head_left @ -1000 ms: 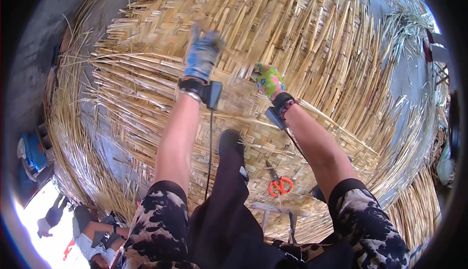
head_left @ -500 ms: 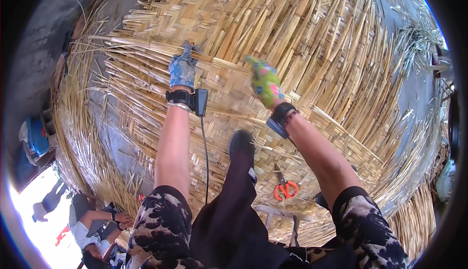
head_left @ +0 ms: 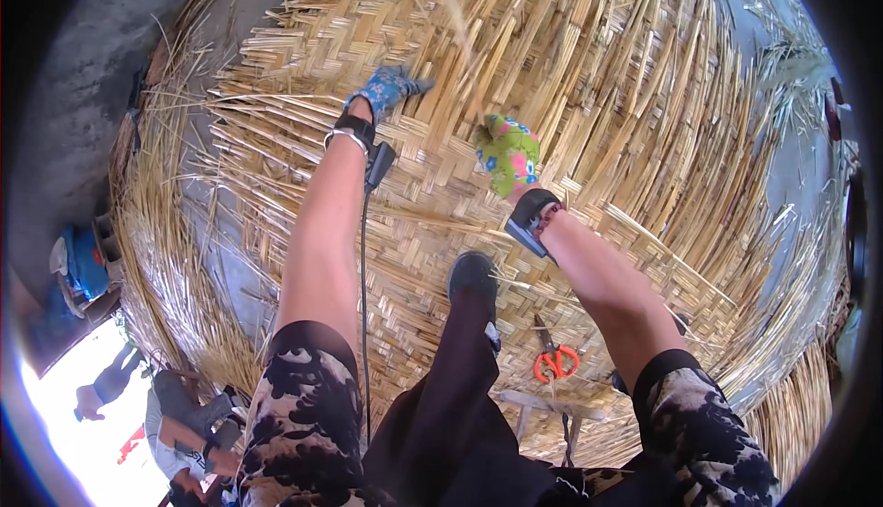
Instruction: The recorder is weaving thin strips of bamboo or straw into a circular mat.
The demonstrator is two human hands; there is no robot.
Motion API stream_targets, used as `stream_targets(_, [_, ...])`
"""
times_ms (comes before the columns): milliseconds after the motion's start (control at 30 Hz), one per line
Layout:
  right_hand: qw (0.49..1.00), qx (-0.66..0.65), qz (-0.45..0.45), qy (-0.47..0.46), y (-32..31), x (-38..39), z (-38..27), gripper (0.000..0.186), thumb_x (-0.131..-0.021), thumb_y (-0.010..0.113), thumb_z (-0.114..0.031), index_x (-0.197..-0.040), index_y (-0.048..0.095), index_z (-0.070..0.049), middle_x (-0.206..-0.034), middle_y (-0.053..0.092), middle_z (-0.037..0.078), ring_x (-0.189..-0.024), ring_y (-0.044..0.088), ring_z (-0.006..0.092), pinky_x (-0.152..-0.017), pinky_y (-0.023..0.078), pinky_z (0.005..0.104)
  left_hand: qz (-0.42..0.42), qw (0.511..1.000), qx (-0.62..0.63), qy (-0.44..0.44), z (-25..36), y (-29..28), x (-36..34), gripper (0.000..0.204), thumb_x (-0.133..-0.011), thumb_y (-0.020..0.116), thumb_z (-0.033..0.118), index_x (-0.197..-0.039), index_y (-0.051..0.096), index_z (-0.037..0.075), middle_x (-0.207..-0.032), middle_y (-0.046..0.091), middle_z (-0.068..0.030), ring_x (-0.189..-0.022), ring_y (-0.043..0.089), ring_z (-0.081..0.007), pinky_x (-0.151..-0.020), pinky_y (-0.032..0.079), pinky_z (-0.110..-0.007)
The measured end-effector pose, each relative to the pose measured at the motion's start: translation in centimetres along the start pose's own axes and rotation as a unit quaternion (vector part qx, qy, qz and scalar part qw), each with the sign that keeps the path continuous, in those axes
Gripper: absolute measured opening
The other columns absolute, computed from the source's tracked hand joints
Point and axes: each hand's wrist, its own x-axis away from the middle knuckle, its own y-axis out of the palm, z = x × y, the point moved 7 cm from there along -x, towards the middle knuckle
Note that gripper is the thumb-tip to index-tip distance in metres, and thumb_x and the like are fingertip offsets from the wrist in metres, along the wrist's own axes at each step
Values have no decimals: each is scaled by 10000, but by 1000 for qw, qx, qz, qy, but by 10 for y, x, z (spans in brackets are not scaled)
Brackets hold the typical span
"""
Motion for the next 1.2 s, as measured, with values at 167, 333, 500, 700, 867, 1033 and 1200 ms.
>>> stream_targets(167, [991,-31,79,101,-9,-9,16,263,-795,593,-286,-927,628,-62,-780,669,123,-692,642,260,-596,493,364,14,990,137,-6,16,-6,8,532,-755,739,221,-1150,544,-78,-928,644,-105,-846,618,-187,-807,490,-298])
stream_targets(333, [586,-728,-3,357,47,-9,60,384,-842,487,-434,-1010,579,-101,-870,678,86,-693,625,226,-582,500,337,-91,936,325,100,52,7,10,361,-826,641,105,-1147,557,-39,-975,646,-96,-877,635,-192,-756,530,-314])
stream_targets(500, [508,-813,-82,272,59,-20,60,395,-876,436,-448,-1034,550,-104,-971,640,111,-827,611,249,-699,499,352,-194,952,234,40,73,37,6,344,-900,542,167,-1169,540,-47,-1112,619,-117,-1016,609,-219,-785,543,-364])
stream_targets(700, [756,-639,-112,85,32,-13,31,303,-890,470,-309,-1038,558,-60,-914,616,91,-799,585,208,-683,473,322,-125,990,-53,-32,72,56,-12,318,-809,677,278,-881,654,-31,-800,663,-104,-721,620,-173,-645,516,-319])
stream_targets(867, [900,-398,47,173,10,-8,33,205,-861,563,-156,-1014,594,-23,-757,598,26,-632,536,118,-529,427,258,-82,988,-130,29,63,56,-24,381,-727,761,300,-924,635,-1,-855,659,-75,-766,593,-158,-727,481,-303])
stream_targets(1033, [997,13,35,-73,16,-30,5,206,-855,573,-222,-986,653,-83,-651,568,6,-519,513,120,-456,406,281,-58,981,-141,122,51,36,-5,529,-717,771,249,-1164,572,47,-1022,642,-50,-937,583,-156,-880,444,-303])
stream_targets(1200, [997,-38,-64,-30,26,-43,-5,187,-856,539,-227,-952,674,-140,-635,569,1,-530,556,147,-453,419,298,1,854,474,217,29,-12,22,355,-828,643,91,-1168,570,19,-1041,637,-83,-947,596,-180,-866,470,-297])
